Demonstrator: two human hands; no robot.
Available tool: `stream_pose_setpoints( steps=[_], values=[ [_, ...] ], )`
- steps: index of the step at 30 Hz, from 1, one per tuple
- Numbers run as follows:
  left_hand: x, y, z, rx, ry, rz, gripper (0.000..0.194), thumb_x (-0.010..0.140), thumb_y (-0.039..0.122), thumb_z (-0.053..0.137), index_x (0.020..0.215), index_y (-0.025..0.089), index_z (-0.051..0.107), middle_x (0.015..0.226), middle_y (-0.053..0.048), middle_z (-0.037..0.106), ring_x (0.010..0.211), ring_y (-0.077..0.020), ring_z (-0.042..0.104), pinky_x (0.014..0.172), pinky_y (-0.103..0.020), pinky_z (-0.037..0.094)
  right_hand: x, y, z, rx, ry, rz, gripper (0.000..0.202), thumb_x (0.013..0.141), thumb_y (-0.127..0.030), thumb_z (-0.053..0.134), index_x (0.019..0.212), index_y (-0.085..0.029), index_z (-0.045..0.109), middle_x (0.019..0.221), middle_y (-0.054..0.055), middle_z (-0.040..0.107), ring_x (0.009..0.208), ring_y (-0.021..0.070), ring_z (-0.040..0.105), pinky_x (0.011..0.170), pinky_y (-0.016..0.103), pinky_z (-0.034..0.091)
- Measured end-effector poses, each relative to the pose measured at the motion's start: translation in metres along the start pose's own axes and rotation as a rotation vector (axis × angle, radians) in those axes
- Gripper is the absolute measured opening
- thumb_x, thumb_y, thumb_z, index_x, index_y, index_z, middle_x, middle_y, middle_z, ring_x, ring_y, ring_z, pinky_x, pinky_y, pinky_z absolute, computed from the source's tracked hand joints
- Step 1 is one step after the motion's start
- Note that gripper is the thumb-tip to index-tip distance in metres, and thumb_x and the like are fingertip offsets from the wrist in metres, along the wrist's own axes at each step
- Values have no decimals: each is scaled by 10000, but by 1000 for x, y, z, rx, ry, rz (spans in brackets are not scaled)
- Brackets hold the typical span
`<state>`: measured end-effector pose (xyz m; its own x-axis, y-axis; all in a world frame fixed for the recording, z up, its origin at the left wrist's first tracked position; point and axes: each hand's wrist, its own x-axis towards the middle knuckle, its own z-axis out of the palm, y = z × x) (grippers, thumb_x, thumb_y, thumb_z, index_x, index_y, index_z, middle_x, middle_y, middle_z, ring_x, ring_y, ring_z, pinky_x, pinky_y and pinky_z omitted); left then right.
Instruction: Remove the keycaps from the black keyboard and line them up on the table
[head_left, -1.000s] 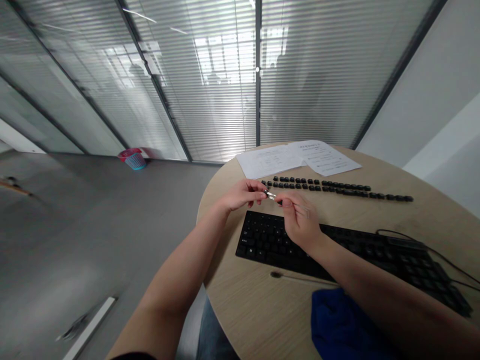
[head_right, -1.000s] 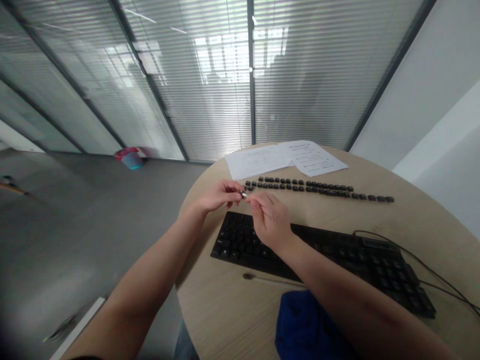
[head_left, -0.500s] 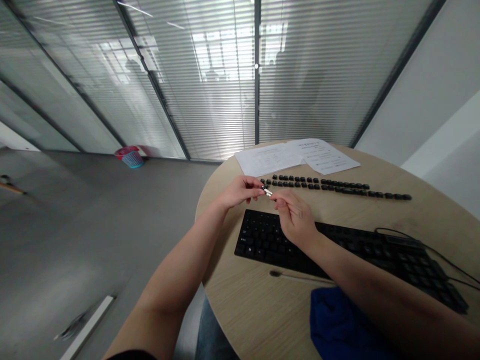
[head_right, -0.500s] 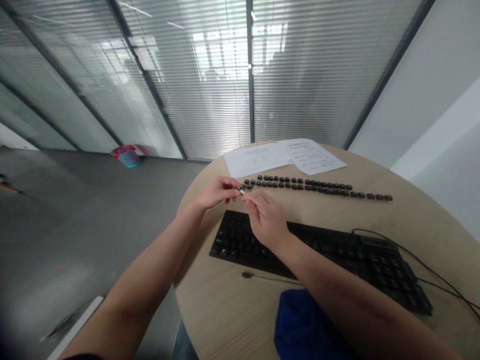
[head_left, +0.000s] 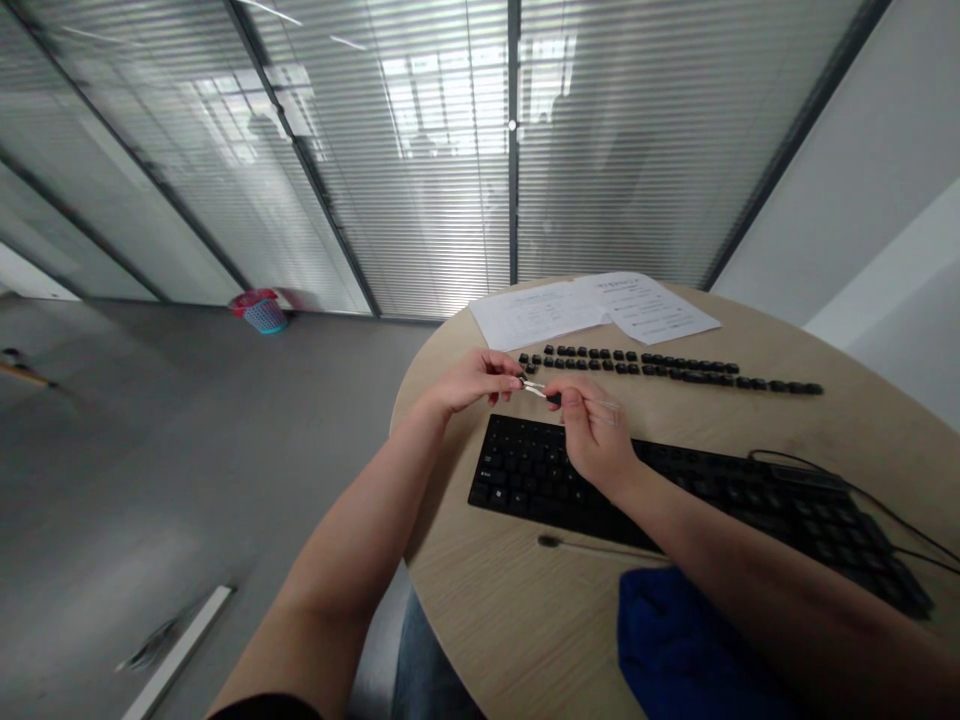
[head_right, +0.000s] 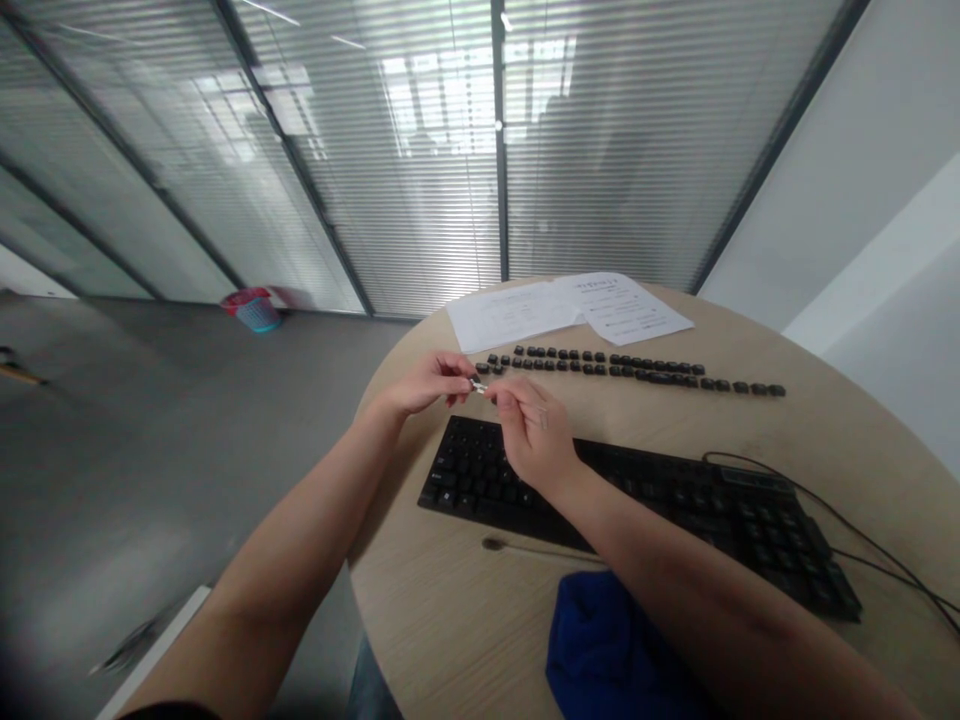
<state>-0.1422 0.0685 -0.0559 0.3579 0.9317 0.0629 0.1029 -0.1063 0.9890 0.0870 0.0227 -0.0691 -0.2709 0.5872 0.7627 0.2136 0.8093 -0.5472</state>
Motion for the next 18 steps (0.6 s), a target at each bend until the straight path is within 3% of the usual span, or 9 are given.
stream_pose_setpoints(
  steps=[7, 9, 14, 18],
  values=[
    [3, -6, -6, -88, 97, 52, 456, 689, 487, 888, 934, 145, 711, 685, 20, 670, 536, -69, 549, 448, -173, 386, 4, -5, -5, -121, 93, -113, 333, 1094, -279, 379, 921, -255, 662, 989, 85, 728, 1022, 253, 689, 947, 469, 552],
    [3, -7, -6, -104, 78, 51, 441, 702, 463, 875, 968, 145, 726, 721, 9, 684, 558, -70, 556, 453, -171, 382, 9, -7, -9, -142, 23, -121, 297, 1079, -244, 401, 1025, -251, 692, 1044, 91, 756, 1039, 257, 701, 955, 471, 560],
    [4, -7, 3, -124, -59, 31, 428, 697, 375, 867, 1050, 152, 769, 787, -4, 706, 588, -84, 573, 454, -183, 408, 28, -14, -21, -228, -338, -55, 343, 1043, -166, 474, 1268, -244, 722, 1172, 88, 794, 1077, 257, 734, 941, 441, 578],
    [5, -3, 7, -124, -160, 24, 376, 724, 333, 864, 1042, 145, 792, 832, -23, 725, 617, -92, 589, 471, -190, 445, 36, -7, -24, -331, -398, 16, 327, 1003, -202, 627, 1307, -247, 741, 1046, 82, 784, 914, 240, 723, 834, 401, 572]
  ],
)
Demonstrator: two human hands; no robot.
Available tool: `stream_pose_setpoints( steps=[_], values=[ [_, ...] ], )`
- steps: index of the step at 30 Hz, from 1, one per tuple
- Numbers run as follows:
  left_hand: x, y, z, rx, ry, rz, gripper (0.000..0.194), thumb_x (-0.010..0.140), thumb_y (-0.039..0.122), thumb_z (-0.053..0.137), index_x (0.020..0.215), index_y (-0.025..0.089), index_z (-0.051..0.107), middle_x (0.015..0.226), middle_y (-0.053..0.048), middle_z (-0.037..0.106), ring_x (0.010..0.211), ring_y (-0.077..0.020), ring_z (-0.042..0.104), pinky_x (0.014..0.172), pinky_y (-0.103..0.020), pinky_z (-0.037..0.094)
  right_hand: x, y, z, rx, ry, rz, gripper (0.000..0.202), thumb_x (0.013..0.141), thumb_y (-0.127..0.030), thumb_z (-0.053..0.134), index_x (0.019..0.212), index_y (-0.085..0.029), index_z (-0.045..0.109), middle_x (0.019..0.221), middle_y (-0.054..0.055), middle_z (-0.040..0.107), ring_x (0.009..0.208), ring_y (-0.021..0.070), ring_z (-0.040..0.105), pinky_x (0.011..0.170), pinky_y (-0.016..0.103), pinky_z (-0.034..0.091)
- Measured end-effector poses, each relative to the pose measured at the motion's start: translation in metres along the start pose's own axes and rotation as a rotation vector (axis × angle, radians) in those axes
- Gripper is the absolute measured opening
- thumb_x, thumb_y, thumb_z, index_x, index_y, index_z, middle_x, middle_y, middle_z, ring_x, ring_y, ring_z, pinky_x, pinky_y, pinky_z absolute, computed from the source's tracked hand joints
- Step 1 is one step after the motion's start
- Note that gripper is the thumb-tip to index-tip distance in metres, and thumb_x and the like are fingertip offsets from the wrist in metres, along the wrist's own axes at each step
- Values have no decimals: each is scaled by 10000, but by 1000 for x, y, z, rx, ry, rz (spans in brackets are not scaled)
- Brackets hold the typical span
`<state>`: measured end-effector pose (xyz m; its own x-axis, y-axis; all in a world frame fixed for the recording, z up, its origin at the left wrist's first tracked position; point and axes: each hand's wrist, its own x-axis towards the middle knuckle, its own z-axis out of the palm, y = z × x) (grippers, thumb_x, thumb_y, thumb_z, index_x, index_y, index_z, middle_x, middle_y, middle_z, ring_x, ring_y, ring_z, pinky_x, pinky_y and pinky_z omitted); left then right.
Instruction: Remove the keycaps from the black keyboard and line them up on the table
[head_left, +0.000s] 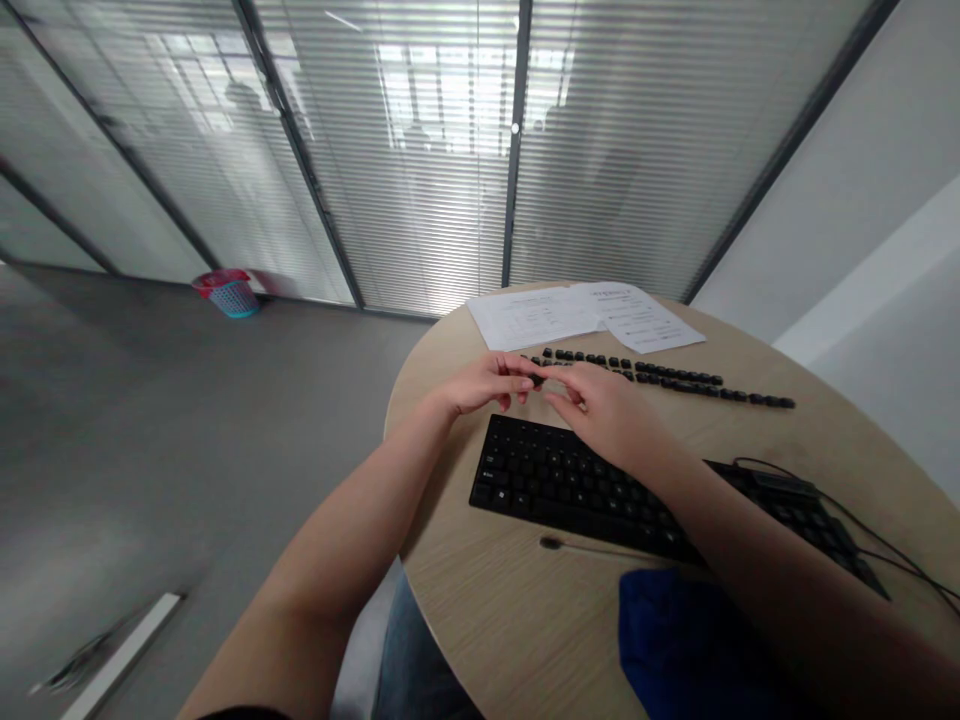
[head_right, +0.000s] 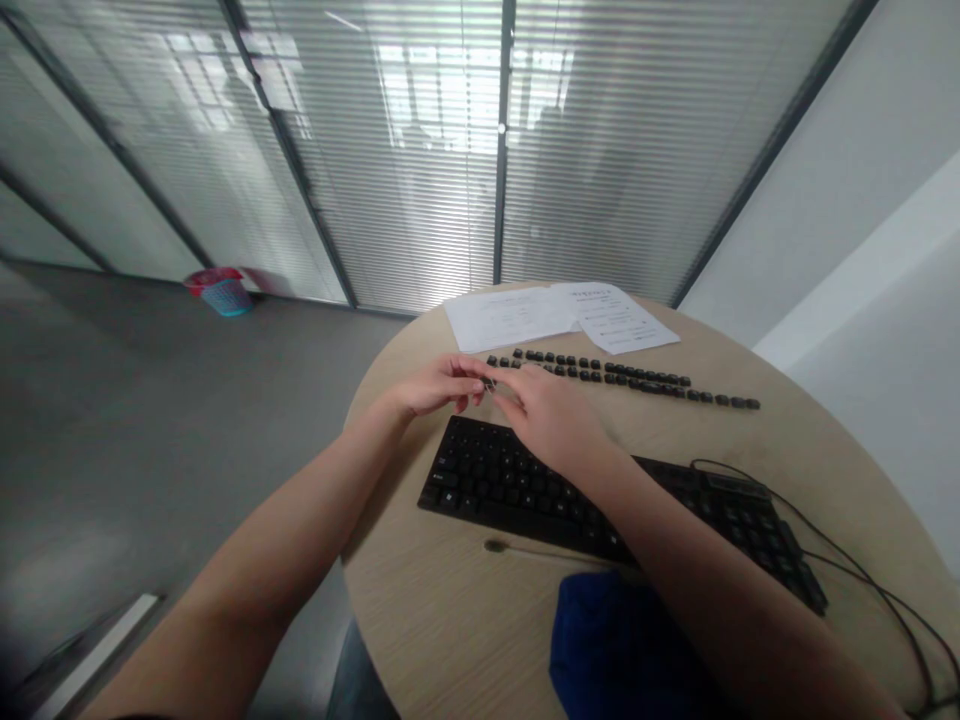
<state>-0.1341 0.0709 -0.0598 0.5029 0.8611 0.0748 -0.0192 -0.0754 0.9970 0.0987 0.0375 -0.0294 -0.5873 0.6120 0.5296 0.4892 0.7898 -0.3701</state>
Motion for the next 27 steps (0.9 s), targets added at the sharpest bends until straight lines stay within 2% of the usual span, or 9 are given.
stream_pose_setpoints(
  steps=[2, 5, 12, 14, 16, 19, 22, 24, 27],
  values=[
    [0, 1, 1, -1, -32, -1, 338, 738, 319, 858, 1021, 144, 798, 818, -24, 725, 631, -96, 595, 483, -188, 455, 2, 5, 2, -58, -32, -10, 333, 978, -215, 685, 1303, -245, 751, 985, 72, 763, 858, 233, 702, 794, 390, 557],
    [1, 1, 0, -1, -78, -1, 303, 756, 311, 855, 1011, 155, 803, 802, -18, 719, 658, -105, 607, 500, -183, 466, 6, 11, 3, -104, -56, -43, 336, 954, -210, 728, 1287, -246, 758, 1025, 74, 763, 910, 240, 707, 810, 387, 552],
    [1, 1, 0, 25, -123, 8, 301, 803, 375, 839, 1020, 170, 809, 869, -37, 729, 687, -110, 616, 512, -188, 474, 16, 21, -3, -169, -91, -82, 225, 958, -259, 726, 1172, -275, 794, 1024, 45, 798, 879, 218, 723, 786, 363, 538],
    [1, 2, 0, 78, -23, 12, 319, 847, 414, 794, 1045, 164, 806, 902, -57, 736, 677, -119, 634, 496, -203, 464, 19, 30, -3, -186, -117, -20, 215, 938, -285, 743, 1144, -272, 802, 993, 36, 798, 815, 203, 704, 752, 350, 517],
    [1, 2, -3, 160, 147, 50, 326, 886, 426, 753, 1053, 150, 801, 836, -52, 719, 622, -117, 619, 473, -211, 430, 22, 41, 0, -219, -175, 85, 224, 908, -300, 762, 1125, -268, 806, 939, 19, 792, 769, 192, 681, 732, 338, 494],
    [2, 0, -11, 253, 381, 138, 295, 907, 419, 733, 999, 142, 779, 669, 3, 630, 535, -98, 533, 461, -217, 374, 29, 60, 9, -272, -253, 211, 197, 874, -278, 763, 1062, -256, 819, 831, -1, 772, 745, 195, 666, 693, 319, 462],
    [3, -2, -22, 282, 564, 219, 309, 941, 465, 679, 934, 162, 738, 611, 37, 563, 516, -94, 484, 487, -230, 357, 36, 74, 20, -296, -286, 266, 187, 857, -272, 753, 1023, -243, 834, 779, 6, 759, 718, 201, 660, 644, 309, 435],
    [4, -4, -28, 298, 659, 261, 341, 948, 502, 654, 881, 173, 715, 590, 49, 526, 510, -98, 469, 504, -242, 354, 43, 79, 27, -306, -308, 307, 212, 854, -290, 751, 1037, -234, 843, 784, 19, 765, 704, 204, 656, 627, 311, 431],
    [5, -6, -33, 326, 733, 307, 359, 937, 521, 649, 829, 183, 700, 572, 55, 493, 508, -107, 457, 515, -260, 347, 52, 82, 36, -310, -336, 359, 260, 867, -307, 726, 1087, -239, 846, 823, 32, 784, 716, 205, 664, 631, 310, 440]
  ],
)
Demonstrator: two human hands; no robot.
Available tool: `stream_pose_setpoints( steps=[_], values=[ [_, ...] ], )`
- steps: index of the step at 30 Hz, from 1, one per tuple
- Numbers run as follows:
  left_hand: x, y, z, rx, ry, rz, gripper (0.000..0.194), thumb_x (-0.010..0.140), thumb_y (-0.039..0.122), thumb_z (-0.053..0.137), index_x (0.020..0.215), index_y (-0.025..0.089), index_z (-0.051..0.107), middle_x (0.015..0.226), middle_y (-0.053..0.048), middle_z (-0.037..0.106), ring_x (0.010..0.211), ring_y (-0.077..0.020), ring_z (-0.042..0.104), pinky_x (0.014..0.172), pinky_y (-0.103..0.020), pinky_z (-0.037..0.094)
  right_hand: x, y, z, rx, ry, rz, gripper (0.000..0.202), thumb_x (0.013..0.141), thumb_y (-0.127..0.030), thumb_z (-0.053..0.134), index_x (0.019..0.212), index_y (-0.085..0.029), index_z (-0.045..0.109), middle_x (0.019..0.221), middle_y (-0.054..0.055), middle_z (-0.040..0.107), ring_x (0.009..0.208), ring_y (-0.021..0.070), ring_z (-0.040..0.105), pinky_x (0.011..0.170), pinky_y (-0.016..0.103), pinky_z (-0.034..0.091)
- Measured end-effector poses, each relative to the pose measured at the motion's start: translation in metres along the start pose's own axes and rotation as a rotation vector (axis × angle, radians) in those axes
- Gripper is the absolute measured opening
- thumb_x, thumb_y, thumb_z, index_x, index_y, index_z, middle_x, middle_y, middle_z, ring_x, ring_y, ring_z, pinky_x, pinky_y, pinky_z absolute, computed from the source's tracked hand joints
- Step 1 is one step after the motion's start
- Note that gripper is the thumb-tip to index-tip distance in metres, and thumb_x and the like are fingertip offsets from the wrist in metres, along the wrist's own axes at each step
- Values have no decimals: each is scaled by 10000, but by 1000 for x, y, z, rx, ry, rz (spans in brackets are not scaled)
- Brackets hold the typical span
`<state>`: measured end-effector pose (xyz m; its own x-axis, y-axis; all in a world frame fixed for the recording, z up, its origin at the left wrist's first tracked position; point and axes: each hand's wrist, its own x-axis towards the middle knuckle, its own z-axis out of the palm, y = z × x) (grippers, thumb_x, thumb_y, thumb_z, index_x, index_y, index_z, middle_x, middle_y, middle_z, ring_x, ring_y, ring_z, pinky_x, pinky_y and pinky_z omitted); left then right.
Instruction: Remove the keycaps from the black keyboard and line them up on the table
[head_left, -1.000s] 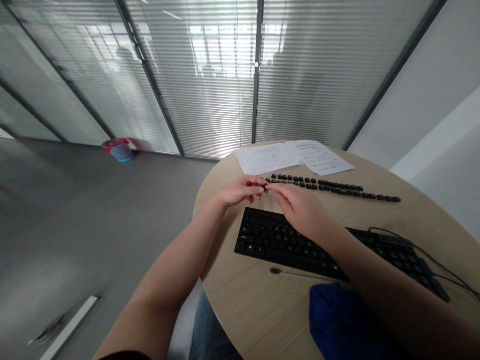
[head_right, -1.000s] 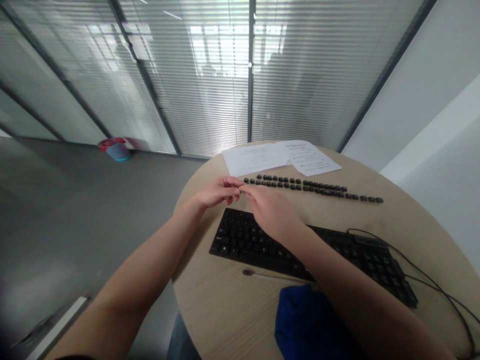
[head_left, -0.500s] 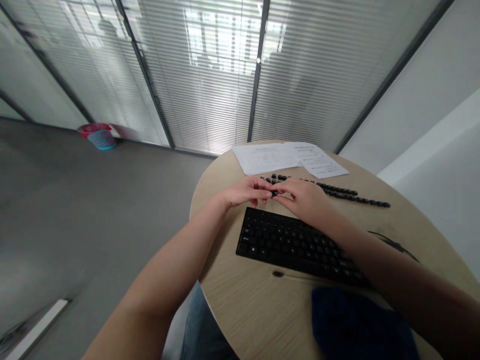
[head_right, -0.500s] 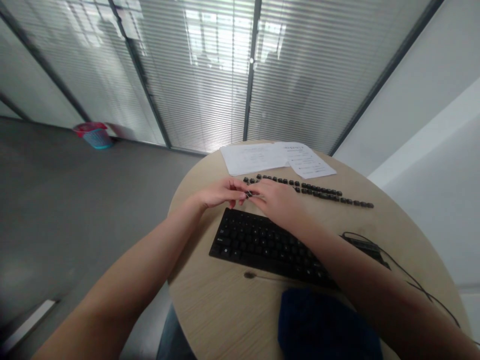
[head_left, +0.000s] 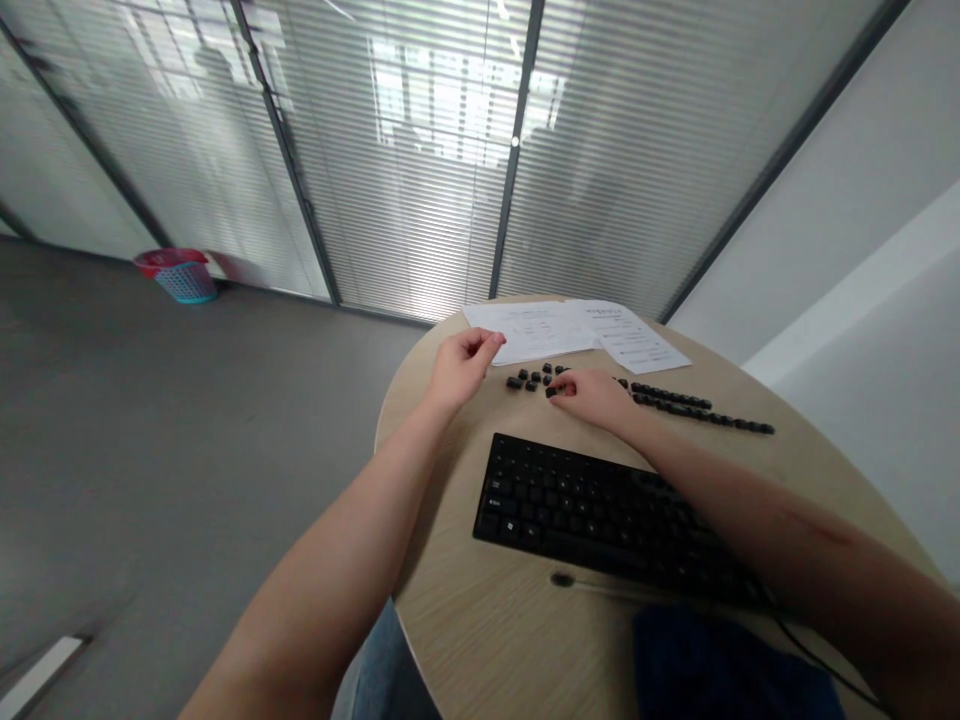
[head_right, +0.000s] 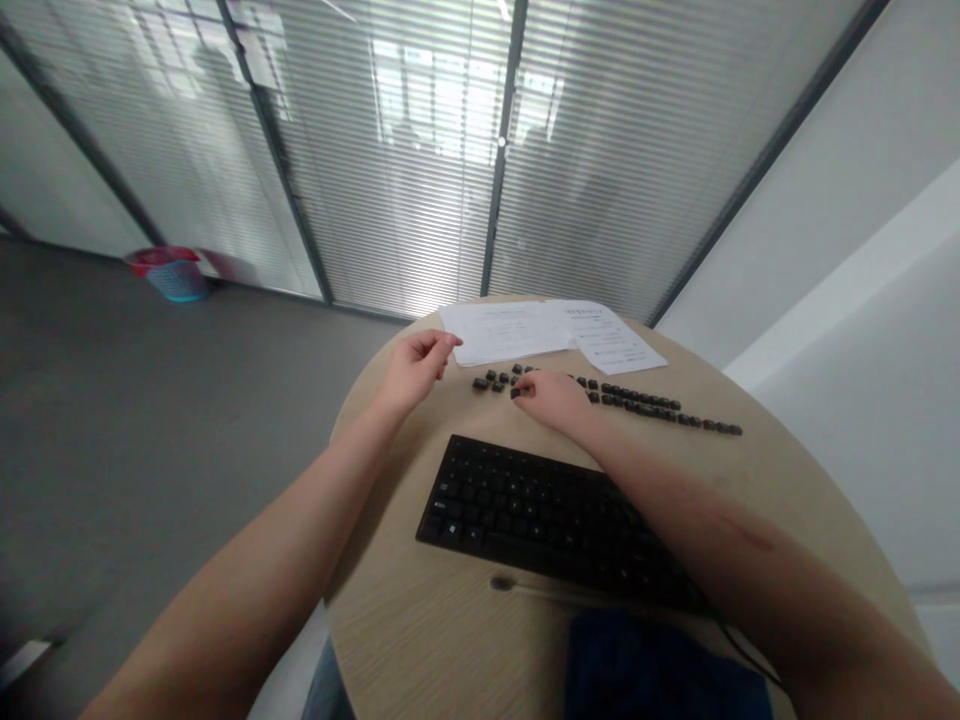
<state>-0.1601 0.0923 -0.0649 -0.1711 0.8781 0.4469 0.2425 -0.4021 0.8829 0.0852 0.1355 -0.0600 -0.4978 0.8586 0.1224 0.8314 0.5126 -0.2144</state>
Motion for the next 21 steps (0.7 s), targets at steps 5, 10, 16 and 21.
stream_pose_setpoints(
  steps=[5, 10, 16, 21],
  values=[
    [1, -2, 0, 33, 28, 60, 353, 933, 500, 645, 763, 192, 684, 566, 43, 496, 532, -120, 439, 519, -276, 324, 12, -6, 6, -11, -40, 51, 286, 871, -335, 712, 1105, -238, 846, 923, 54, 811, 808, 222, 690, 680, 308, 466],
    [1, -1, 1, 64, 2, 95, 316, 923, 475, 671, 796, 191, 727, 599, 18, 561, 561, -133, 460, 544, -293, 331, 14, -6, 9, -12, -53, 70, 304, 883, -347, 709, 1135, -244, 843, 945, 55, 812, 836, 229, 698, 705, 312, 470],
    [-1, 0, 2, 116, -53, 134, 319, 933, 483, 660, 866, 188, 763, 626, -1, 618, 582, -145, 497, 574, -300, 363, 13, -6, 8, -2, -46, 71, 288, 896, -342, 712, 1139, -252, 839, 914, 36, 805, 795, 213, 686, 680, 310, 452],
    [-2, 2, 2, 128, -72, 156, 338, 943, 485, 652, 847, 179, 761, 609, 2, 602, 563, -134, 479, 545, -292, 335, 11, -7, 6, -6, -27, 65, 287, 889, -353, 739, 1141, -255, 837, 888, 35, 798, 792, 219, 680, 670, 315, 449]
  ],
)
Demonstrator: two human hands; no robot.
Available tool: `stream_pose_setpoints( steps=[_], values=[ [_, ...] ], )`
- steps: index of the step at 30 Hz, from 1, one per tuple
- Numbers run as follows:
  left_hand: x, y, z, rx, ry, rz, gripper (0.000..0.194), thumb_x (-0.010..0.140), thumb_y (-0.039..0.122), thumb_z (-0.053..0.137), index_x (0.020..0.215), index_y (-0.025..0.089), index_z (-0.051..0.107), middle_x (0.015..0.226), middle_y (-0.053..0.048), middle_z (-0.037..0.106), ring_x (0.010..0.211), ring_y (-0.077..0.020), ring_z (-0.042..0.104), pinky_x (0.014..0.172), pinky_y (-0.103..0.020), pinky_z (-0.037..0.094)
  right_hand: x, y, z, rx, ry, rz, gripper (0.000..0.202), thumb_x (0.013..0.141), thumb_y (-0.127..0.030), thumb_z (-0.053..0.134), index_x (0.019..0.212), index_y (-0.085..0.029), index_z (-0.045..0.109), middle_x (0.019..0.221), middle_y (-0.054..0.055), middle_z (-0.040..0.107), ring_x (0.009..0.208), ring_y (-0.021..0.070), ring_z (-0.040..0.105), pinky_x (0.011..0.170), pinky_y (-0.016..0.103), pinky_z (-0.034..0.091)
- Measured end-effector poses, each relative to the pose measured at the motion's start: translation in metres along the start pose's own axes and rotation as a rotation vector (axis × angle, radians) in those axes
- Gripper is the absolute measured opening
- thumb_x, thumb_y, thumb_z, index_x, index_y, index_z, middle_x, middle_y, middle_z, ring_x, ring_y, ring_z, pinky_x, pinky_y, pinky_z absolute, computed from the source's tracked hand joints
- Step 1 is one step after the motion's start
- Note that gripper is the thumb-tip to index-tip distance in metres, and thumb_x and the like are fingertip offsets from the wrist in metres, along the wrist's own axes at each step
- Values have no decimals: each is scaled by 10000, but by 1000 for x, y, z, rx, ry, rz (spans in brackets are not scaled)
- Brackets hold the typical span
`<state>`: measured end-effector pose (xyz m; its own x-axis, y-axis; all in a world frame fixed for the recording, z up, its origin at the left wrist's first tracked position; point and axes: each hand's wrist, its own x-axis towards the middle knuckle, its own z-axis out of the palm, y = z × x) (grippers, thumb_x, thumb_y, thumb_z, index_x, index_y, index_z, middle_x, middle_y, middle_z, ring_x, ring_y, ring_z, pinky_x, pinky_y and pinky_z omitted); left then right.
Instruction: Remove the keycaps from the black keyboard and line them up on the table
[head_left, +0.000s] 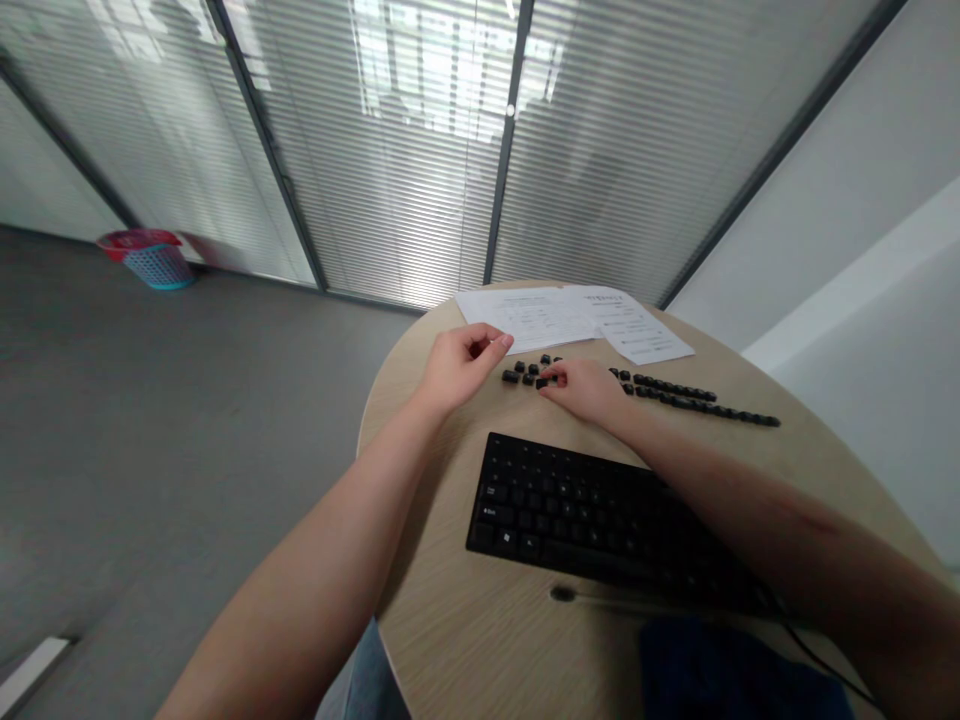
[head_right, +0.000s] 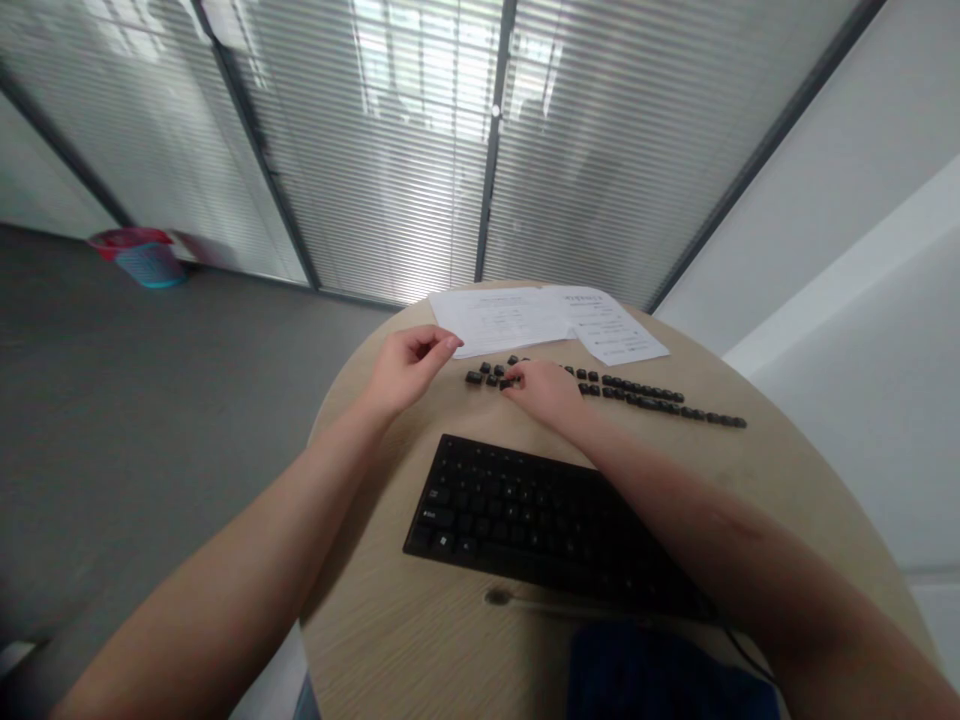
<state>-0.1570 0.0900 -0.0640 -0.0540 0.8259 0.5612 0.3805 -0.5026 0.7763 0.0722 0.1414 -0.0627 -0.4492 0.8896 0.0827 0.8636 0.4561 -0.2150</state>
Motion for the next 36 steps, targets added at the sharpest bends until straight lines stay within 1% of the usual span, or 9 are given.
stream_pose_setpoints(
  steps=[5, 10, 15, 19, 24, 30, 33, 36],
  values=[
    [0, 1, 0, -1, -5, -7, 338, 944, 478, 654, 843, 175, 763, 617, -4, 614, 564, -131, 488, 544, -290, 350, -1, 2, -2, 2, 19, -9, 292, 901, -368, 738, 1154, -257, 832, 887, 45, 796, 804, 226, 679, 671, 321, 446],
    [1, -1, 0, 3, -9, -3, 347, 936, 496, 654, 843, 181, 764, 620, -5, 611, 566, -133, 487, 545, -290, 350, 0, 6, 0, 13, 21, -12, 267, 903, -379, 738, 1124, -267, 838, 881, 41, 787, 761, 211, 656, 636, 318, 413],
    [0, 0, 0, 1, -31, 3, 380, 928, 521, 643, 813, 175, 750, 606, 1, 586, 554, -128, 463, 532, -285, 329, 3, 7, 1, 25, 14, -43, 303, 896, -354, 747, 1173, -256, 821, 870, 32, 775, 759, 204, 643, 641, 321, 400],
    [0, 1, 0, -1, -36, 6, 380, 928, 524, 643, 810, 178, 747, 610, -2, 589, 565, -134, 469, 535, -289, 333, 4, 6, 1, 26, 8, -55, 256, 890, -323, 744, 1127, -273, 827, 865, 19, 772, 772, 200, 648, 645, 316, 396],
    [0, 0, 0, -20, -39, 0, 384, 927, 540, 649, 821, 184, 747, 625, -7, 608, 572, -138, 480, 538, -291, 344, 5, 4, 1, 8, 21, -26, 221, 880, -346, 757, 1069, -261, 831, 855, 29, 774, 775, 210, 655, 633, 316, 389],
    [0, 1, 0, -11, -49, -2, 352, 935, 520, 644, 811, 206, 742, 636, -8, 635, 583, -145, 514, 547, -293, 369, 5, 2, 1, -4, 37, -16, 215, 869, -330, 768, 1059, -248, 828, 854, 39, 775, 779, 218, 656, 628, 319, 376],
    [0, 1, 0, -3, -48, -8, 340, 944, 505, 640, 801, 213, 739, 650, -15, 655, 597, -154, 547, 558, -297, 398, 3, 1, -4, 7, 39, -34, 226, 871, -332, 771, 1071, -244, 826, 841, 36, 773, 754, 207, 648, 630, 314, 378],
    [0, 1, 0, -5, -44, -14, 344, 949, 504, 641, 800, 210, 738, 659, -21, 669, 611, -159, 567, 567, -300, 415, -1, 2, -16, 30, 59, -50, 214, 894, -342, 753, 1067, -237, 824, 835, 36, 777, 743, 202, 647, 644, 315, 388]
  ],
)
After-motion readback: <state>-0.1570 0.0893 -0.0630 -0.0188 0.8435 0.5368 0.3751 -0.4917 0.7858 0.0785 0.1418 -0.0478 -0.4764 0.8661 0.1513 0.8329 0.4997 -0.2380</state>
